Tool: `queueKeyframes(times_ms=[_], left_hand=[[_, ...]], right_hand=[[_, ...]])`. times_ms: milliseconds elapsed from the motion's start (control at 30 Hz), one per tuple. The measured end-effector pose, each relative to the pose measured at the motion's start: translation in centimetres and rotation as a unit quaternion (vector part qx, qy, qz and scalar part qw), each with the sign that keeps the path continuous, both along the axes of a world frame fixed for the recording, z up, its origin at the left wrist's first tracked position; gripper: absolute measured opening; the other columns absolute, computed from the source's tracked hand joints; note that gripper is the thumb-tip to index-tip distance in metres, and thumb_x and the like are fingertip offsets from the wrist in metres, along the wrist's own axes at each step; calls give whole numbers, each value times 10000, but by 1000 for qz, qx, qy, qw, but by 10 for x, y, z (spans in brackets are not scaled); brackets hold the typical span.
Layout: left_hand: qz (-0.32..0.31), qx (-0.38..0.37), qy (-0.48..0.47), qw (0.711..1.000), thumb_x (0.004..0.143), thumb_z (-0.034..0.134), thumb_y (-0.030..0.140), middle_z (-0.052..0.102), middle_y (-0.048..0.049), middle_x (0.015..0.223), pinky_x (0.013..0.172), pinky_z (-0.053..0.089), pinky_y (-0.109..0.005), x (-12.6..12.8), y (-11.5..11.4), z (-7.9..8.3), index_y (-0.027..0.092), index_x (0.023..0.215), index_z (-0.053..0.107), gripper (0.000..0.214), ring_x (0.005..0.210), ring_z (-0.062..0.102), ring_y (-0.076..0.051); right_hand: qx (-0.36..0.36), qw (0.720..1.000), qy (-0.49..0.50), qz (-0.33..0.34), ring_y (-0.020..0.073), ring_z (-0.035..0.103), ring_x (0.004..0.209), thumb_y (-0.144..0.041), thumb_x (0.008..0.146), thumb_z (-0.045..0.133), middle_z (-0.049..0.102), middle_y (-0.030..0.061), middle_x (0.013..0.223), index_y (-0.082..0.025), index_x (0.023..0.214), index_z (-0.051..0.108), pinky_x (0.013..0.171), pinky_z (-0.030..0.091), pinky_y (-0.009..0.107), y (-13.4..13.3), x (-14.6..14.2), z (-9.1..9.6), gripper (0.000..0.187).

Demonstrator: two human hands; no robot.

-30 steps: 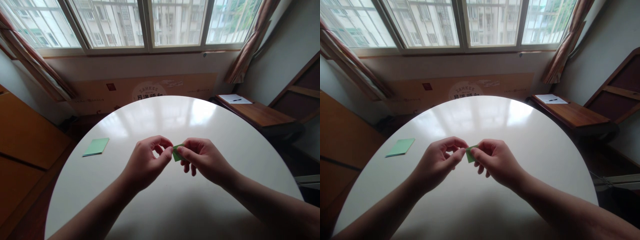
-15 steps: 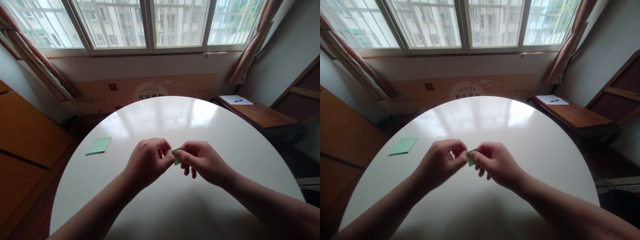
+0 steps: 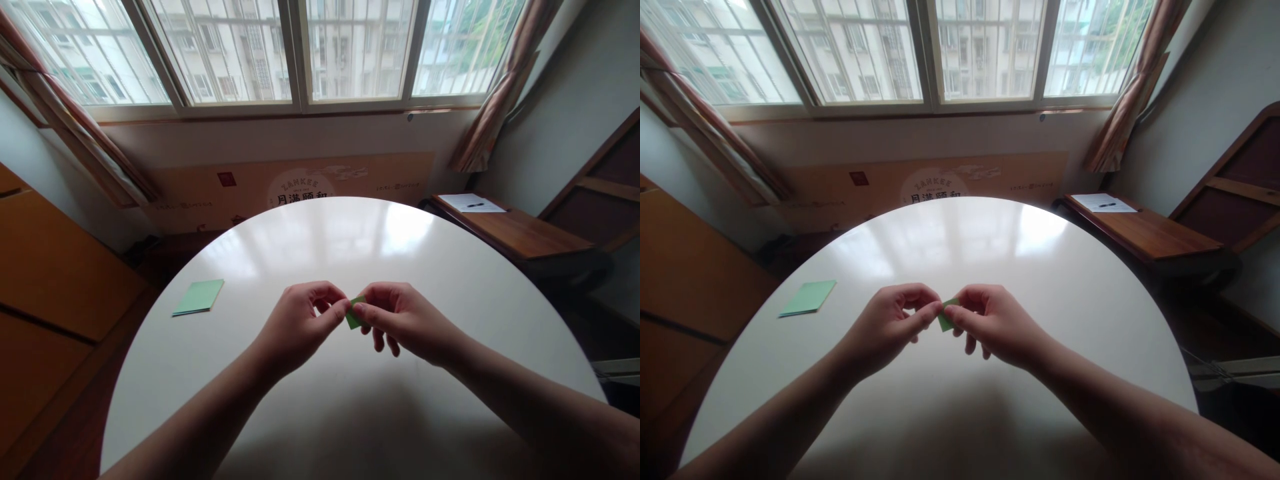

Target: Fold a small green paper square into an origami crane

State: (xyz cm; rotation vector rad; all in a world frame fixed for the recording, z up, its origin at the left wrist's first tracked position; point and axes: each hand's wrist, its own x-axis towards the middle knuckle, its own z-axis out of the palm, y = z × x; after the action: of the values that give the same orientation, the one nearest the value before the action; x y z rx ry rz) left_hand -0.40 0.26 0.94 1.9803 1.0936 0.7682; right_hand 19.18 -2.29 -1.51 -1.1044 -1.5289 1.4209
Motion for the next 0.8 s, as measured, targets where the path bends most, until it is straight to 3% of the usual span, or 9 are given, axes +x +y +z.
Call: queueKeyframes(times_ms=[100, 233, 400, 600, 667, 800], left_hand=[[29, -41, -37, 998, 850, 622, 289, 642, -5, 639, 466, 465, -214, 1, 1, -1, 137, 781, 704, 186, 537, 553, -118], [45, -83, -74, 993, 840, 633, 308, 603, 7, 609, 442, 461, -199, 0, 2, 0, 126, 810, 699, 195, 534, 529, -112], [-5, -130, -79, 988, 833, 638, 292, 564, 15, 615, 430, 451, -184, -1, 0, -3, 131, 779, 670, 173, 540, 524, -108], [-124, -225, -50, 965, 843, 637, 307, 573, -16, 706, 442, 451, -162, 0, -1, -2, 119, 837, 698, 197, 635, 547, -123], [-130, -229, -51, 963, 860, 628, 387, 586, -33, 730, 434, 450, -162, -1, 0, 0, 110, 842, 692, 285, 649, 554, -130], [-83, -219, -73, 970, 846, 625, 494, 570, -30, 643, 411, 450, -178, -1, 3, -2, 96, 775, 657, 406, 580, 530, -125]], right_hand=[[-6, 1000, 5, 13, 91, 596, 531, -342, 848, 729, 642, 7, 779, -160, 865, 641, 363, 360, 140, 0, -1, 2, 203], [-5, 1000, 23, -17, 58, 500, 493, -267, 847, 719, 607, -16, 669, -153, 805, 641, 375, 283, 141, 1, -3, 4, 144], [-22, 995, 85, -49, 53, 422, 460, -353, 854, 722, 581, -25, 616, -157, 821, 656, 372, 233, 154, 0, -2, 5, 210], [-68, 989, 126, -28, 53, 383, 452, -459, 834, 735, 534, -36, 554, -155, 788, 624, 385, 203, 160, -2, -6, 3, 327], [-73, 990, 117, -31, 54, 394, 451, -456, 827, 739, 535, -31, 547, -153, 750, 612, 384, 198, 160, -3, -7, 2, 337], [-91, 991, 96, -25, 47, 377, 417, -455, 823, 736, 509, -39, 500, -151, 715, 606, 374, 193, 158, -4, -7, 2, 348]])
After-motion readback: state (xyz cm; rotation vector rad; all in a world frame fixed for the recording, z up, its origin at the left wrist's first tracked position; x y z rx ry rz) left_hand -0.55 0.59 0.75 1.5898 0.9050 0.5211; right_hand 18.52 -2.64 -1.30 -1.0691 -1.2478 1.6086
